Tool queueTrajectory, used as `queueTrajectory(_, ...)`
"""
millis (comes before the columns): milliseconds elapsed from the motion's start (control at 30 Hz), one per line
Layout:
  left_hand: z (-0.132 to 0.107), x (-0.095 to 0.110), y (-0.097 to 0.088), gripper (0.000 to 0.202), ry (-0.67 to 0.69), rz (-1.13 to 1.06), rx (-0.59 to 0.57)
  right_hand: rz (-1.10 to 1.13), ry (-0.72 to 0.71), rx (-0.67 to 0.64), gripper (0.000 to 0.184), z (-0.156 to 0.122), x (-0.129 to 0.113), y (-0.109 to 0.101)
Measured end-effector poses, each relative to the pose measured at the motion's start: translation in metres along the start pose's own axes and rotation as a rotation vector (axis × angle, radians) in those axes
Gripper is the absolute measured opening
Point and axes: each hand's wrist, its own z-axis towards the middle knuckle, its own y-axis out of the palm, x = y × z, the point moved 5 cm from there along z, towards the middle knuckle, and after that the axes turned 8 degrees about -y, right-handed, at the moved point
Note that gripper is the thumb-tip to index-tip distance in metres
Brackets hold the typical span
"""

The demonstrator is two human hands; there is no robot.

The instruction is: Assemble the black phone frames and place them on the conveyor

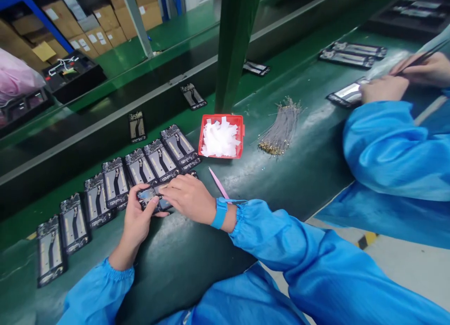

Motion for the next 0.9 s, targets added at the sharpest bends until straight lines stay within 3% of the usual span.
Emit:
queueTrajectory(133, -0.002, 0.002, 0.001, 0.057, -0.005, 0.010, 0.002, 0.002, -0.072, -0.019, 0.015, 0.001, -0.004, -0.004)
queueTrajectory(300, -0.004, 0.002, 0.004, 0.055, -0.013, -0.004, -0.038, 0.000, -0.054, 0.011, 0.018, 0.001, -0.004, -0.006)
queueTrajectory(900, -0.008, 0.000, 0.003, 0.046, -0.018, -0.003, 0.092, -0.055, -0.083, -0.053, 0.018, 0.004, -0.013, -0.008)
